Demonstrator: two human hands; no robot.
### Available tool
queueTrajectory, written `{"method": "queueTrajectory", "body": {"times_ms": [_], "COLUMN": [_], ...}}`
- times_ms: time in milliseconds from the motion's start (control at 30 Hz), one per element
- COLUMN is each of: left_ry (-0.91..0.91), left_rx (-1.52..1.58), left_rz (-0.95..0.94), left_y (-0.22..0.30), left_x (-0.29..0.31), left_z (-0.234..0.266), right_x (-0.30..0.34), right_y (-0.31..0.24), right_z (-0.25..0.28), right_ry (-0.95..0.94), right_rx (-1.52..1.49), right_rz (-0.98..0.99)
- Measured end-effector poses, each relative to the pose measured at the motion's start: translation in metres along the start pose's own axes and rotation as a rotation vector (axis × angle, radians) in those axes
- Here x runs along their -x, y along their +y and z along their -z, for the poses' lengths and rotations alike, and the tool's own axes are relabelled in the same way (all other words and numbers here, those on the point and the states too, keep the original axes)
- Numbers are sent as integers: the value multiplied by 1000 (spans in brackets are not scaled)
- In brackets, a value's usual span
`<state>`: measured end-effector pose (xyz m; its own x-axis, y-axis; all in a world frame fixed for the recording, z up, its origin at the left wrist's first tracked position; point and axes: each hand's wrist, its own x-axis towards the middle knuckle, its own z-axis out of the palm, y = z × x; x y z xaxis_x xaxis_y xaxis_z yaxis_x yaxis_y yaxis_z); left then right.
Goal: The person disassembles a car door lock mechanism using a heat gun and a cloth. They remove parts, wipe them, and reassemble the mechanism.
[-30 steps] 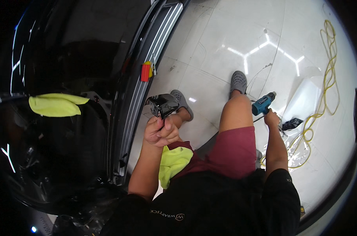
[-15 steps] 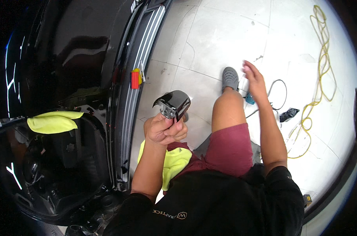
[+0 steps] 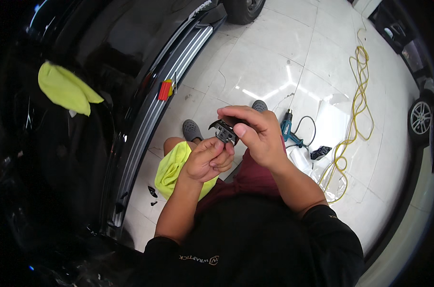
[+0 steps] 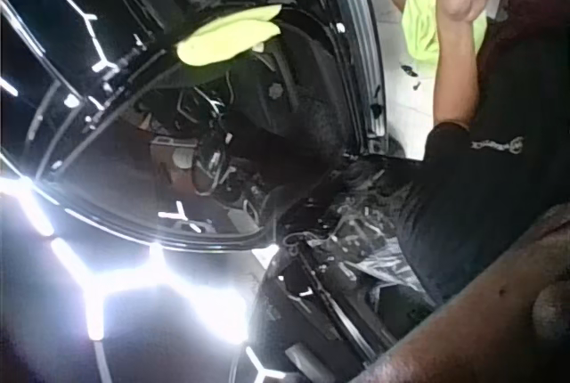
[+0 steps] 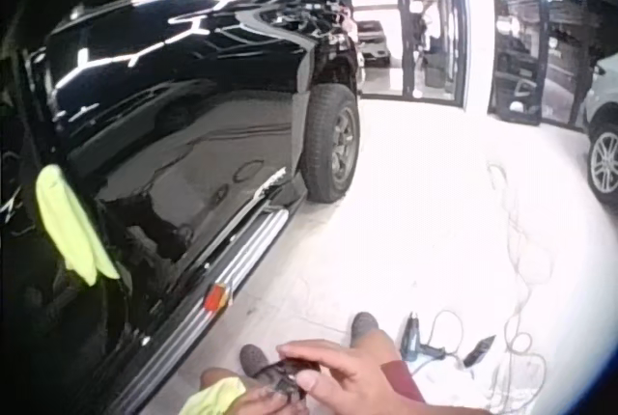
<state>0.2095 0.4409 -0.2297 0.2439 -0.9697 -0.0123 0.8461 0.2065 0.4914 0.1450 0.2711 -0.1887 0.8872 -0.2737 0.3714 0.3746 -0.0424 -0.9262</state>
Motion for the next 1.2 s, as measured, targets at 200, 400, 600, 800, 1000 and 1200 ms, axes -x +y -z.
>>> {"method": "queueTrajectory", "body": {"times_ms": [200, 400, 600, 800, 1000, 1200], "left_ry": [43, 95, 140, 122, 102, 165], "left_rx": [-75, -92, -73, 20, 38, 40], "left_rz": [-49, -90, -70, -63, -78, -82], "left_y": [6, 3, -2, -5, -4, -10], "left_x": [33, 47, 46, 41, 39, 40], "left_z": [-17, -22, -19, -17, -23, -23], "right_x": [3, 5, 12, 15, 17, 17], "right_y": [-17, -24, -33, -16, -4, -13], "right_z": [-22, -32, -30, -27, -32, -34], "right_ry": [-114, -165, -184, -146, -153, -134], "right_rx": [39, 149, 254, -208, 25, 153], "right_rz": [134, 23, -225, -228, 18, -86]}}
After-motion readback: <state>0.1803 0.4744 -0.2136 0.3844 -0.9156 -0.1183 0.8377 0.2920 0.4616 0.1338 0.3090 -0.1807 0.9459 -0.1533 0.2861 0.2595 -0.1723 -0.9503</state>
